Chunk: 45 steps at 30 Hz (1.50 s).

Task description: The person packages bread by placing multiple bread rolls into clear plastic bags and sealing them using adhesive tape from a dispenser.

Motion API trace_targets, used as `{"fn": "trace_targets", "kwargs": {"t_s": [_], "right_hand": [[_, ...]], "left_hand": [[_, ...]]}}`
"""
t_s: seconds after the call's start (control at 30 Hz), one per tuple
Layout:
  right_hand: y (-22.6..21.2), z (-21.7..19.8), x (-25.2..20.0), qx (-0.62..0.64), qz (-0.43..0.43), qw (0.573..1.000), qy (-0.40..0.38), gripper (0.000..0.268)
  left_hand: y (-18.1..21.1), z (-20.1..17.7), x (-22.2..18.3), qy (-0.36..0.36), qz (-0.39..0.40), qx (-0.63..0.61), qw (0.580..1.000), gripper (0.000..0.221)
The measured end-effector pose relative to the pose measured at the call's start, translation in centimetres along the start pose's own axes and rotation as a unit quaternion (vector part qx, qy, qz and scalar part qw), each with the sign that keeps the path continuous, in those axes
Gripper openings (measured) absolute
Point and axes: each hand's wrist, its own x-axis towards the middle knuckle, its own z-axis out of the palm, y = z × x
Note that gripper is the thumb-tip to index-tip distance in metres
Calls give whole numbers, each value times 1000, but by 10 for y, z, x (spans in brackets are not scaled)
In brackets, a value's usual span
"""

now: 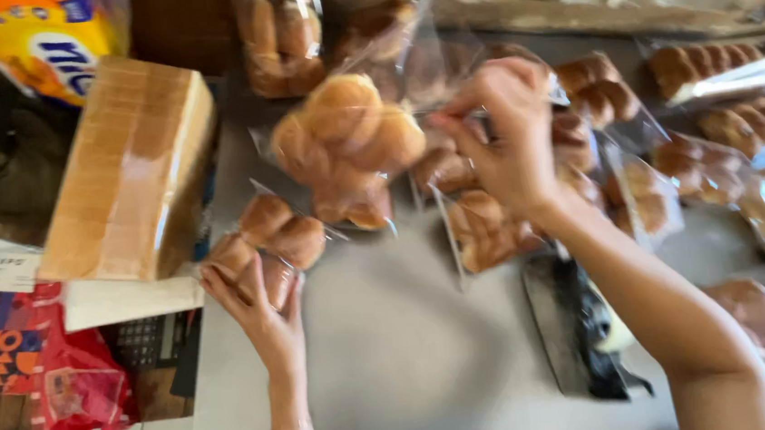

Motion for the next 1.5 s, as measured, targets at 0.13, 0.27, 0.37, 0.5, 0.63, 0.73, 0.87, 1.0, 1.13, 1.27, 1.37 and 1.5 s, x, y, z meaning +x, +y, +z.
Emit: {"fn": "trace_targets", "kwargs": {"t_s": [0.13, 0.27, 0.37, 0.5, 0.63, 0.73, 0.87, 1.0, 1.13, 1.27, 1.37, 1.5], "right_hand": [[-36, -79, -32, 38, 56, 994, -86, 7], [-94, -106, -77, 82, -97, 959, -253, 17], [-133, -136, -107, 97, -77, 957, -261, 20], [-144, -129, -185, 100, 4, 981, -167, 25], [-161, -152, -278, -68, 215, 969, -98, 23], [-174, -201, -333, -268, 362, 886, 111, 25], [-168, -244, -516, -377, 576, 619, 378, 29], [-148, -183, -538, -196, 669, 557, 451, 44], [-86, -137, -490, -114, 705, 577, 396, 90], [10, -118, -486, -123, 613, 717, 309, 81], [1, -138, -412, 42, 626, 751, 207, 69], [-49, -108, -381, -74, 468, 804, 360, 47]], "left_hand": [[-21, 5, 28, -25, 53, 18, 998, 67], [-21, -21, 55, -112, 74, 389, 911, 101], [36, -32, 18, -207, 111, -204, 950, 98], [97, -49, -104, -470, 145, -257, 832, 114], [90, -68, -166, -474, -169, -437, 746, 98], [88, -81, -179, -377, -150, -430, 807, 99], [95, -81, -185, -311, -102, -426, 844, 124], [105, -73, -188, -285, -149, -404, 856, 113], [105, -71, -191, -271, -97, -389, 875, 106], [107, -71, -192, -264, -65, -391, 879, 101], [108, -72, -192, -254, -64, -400, 878, 106], [109, -70, -196, -238, -71, -390, 886, 109]]}}
